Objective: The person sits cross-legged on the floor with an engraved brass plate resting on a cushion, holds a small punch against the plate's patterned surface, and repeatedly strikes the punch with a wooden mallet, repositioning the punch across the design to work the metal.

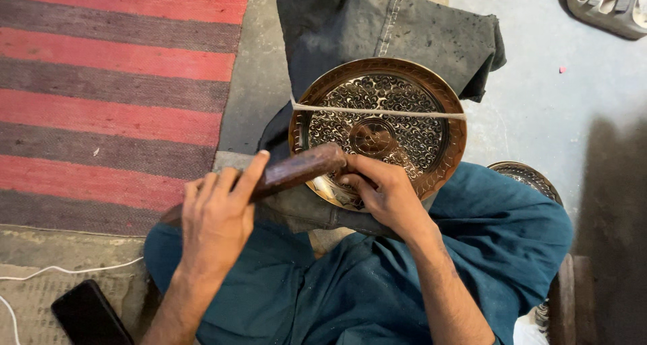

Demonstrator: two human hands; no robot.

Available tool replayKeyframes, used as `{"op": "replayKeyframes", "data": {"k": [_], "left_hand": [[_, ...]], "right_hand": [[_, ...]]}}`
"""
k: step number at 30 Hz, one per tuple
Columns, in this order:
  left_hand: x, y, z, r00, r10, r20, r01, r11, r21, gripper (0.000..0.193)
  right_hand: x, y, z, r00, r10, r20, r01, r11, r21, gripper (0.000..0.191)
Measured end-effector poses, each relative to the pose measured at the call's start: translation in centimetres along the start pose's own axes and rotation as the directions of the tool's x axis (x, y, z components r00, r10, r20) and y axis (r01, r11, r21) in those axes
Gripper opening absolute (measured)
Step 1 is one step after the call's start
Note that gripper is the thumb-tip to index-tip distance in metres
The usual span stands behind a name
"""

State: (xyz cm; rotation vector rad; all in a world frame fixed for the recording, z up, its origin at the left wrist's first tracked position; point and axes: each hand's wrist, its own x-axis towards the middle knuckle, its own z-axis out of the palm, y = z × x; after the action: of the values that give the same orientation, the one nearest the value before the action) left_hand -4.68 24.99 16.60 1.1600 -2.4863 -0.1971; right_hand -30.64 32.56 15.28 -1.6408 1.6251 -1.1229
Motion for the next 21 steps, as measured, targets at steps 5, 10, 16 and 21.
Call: {"op": "replayKeyframes", "data": {"k": [5, 10, 16, 21], "left_hand": [[0.0, 0.3, -0.3, 0.999, -0.03, -0.027, 0.027, 0.995, -0.095, 0.076], [-0.9, 0.2, -0.4, 0.994, -0.107, -0.022, 0.102, 0.982, -0.159, 0.074], [-3.0, 2.3, -0.1, 0.881, -0.46, 0.115, 0.387, 0.557, -0.735, 0.059], [-2.7, 4.7, 1.6, 0.932, -0.339, -0.131, 0.027, 0.426, -0.904, 0.055]], "right_hand": [[-0.2, 0.0, -0.1, 1.0, 0.019, 0.006, -0.019, 1.0, 0.013, 0.032], [-0.7, 0.0, -0.2, 0.995, 0.033, -0.091, -0.018, 0.987, 0.16, 0.027], [-1.1, 0.5, -0.3, 0.988, 0.099, -0.118, -0.069, 0.97, 0.233, 0.021], [-0.8, 0.4, 0.4, 0.987, 0.058, -0.148, -0.042, 0.993, 0.108, 0.019]]}}
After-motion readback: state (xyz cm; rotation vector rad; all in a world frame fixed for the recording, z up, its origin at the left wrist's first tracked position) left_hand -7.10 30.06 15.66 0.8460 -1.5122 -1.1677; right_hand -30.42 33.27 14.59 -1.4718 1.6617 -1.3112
